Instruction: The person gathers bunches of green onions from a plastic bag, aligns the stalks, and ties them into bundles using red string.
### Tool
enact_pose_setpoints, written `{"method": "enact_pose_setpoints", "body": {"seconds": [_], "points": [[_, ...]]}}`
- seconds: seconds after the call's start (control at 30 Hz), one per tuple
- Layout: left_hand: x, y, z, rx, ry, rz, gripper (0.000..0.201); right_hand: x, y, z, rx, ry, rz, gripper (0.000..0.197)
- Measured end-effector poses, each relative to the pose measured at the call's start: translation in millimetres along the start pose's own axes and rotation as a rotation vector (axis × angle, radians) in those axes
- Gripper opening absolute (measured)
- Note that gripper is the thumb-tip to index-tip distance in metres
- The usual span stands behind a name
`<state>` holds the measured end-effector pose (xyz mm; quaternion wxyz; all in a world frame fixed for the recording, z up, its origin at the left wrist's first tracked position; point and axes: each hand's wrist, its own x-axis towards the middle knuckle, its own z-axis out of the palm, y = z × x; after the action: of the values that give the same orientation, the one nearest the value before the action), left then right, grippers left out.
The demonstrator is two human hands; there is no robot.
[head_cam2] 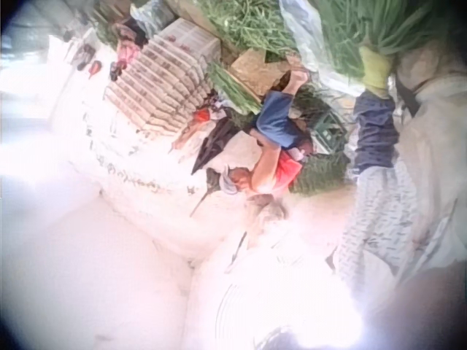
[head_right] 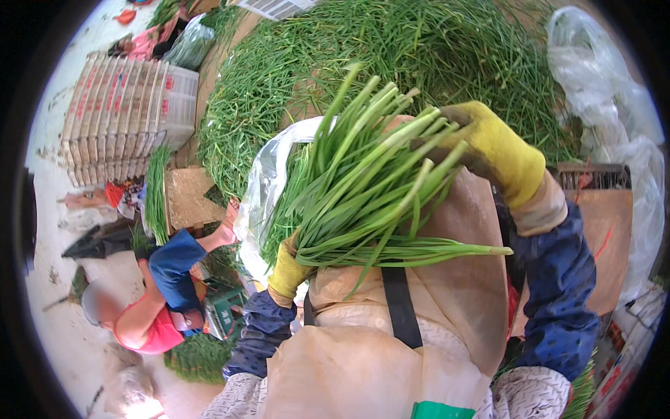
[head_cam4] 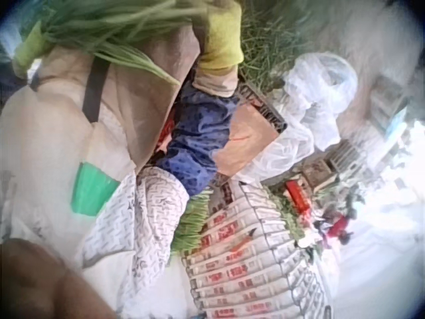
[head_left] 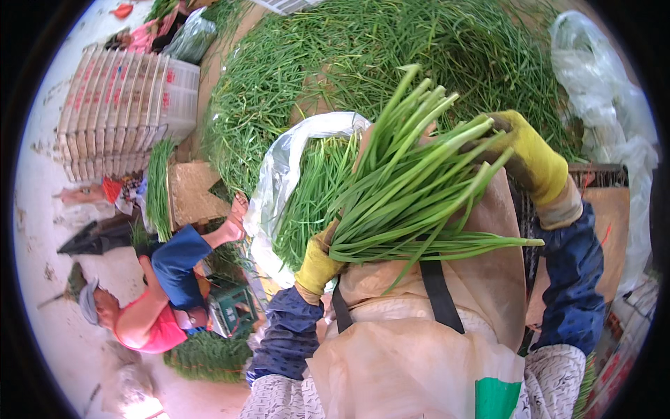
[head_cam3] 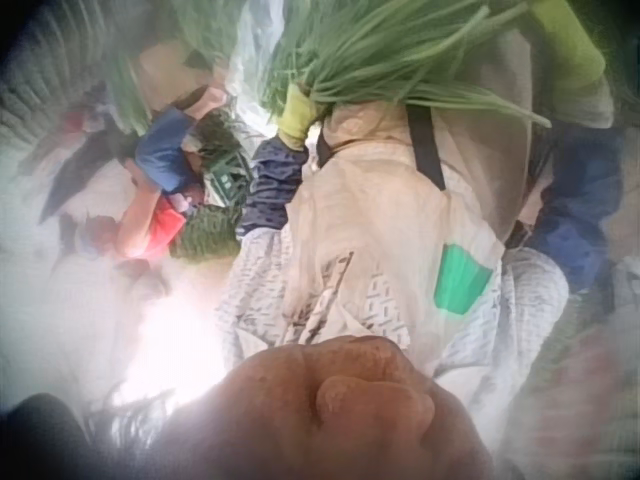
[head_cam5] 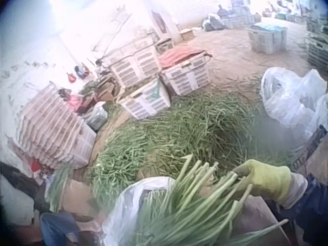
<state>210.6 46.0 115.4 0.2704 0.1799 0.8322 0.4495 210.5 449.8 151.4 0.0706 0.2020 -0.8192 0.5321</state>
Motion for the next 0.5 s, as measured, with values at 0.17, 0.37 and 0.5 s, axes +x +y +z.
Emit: {"method": "enact_pose_setpoints", "body": {"seconds": [0.17, 0.37, 0.5], "points": [[-0.7, 12.4, 2.1, 0.086, 0.044, 0.052, 0.066, -0.9, -39.4, 13.8, 0.580, 0.190, 0.643, 0.021], [-3.1, 14.7, 1.8, 0.066, 0.078, 0.046, 0.062, -1.6, -39.3, 34.0, 0.697, 0.490, 0.564, 0.040], [-1.4, 19.4, 1.2, 0.163, 0.063, 0.108, 0.062, -16.1, 6.1, -1.0, 0.458, 0.543, 0.413, 0.030]]}}
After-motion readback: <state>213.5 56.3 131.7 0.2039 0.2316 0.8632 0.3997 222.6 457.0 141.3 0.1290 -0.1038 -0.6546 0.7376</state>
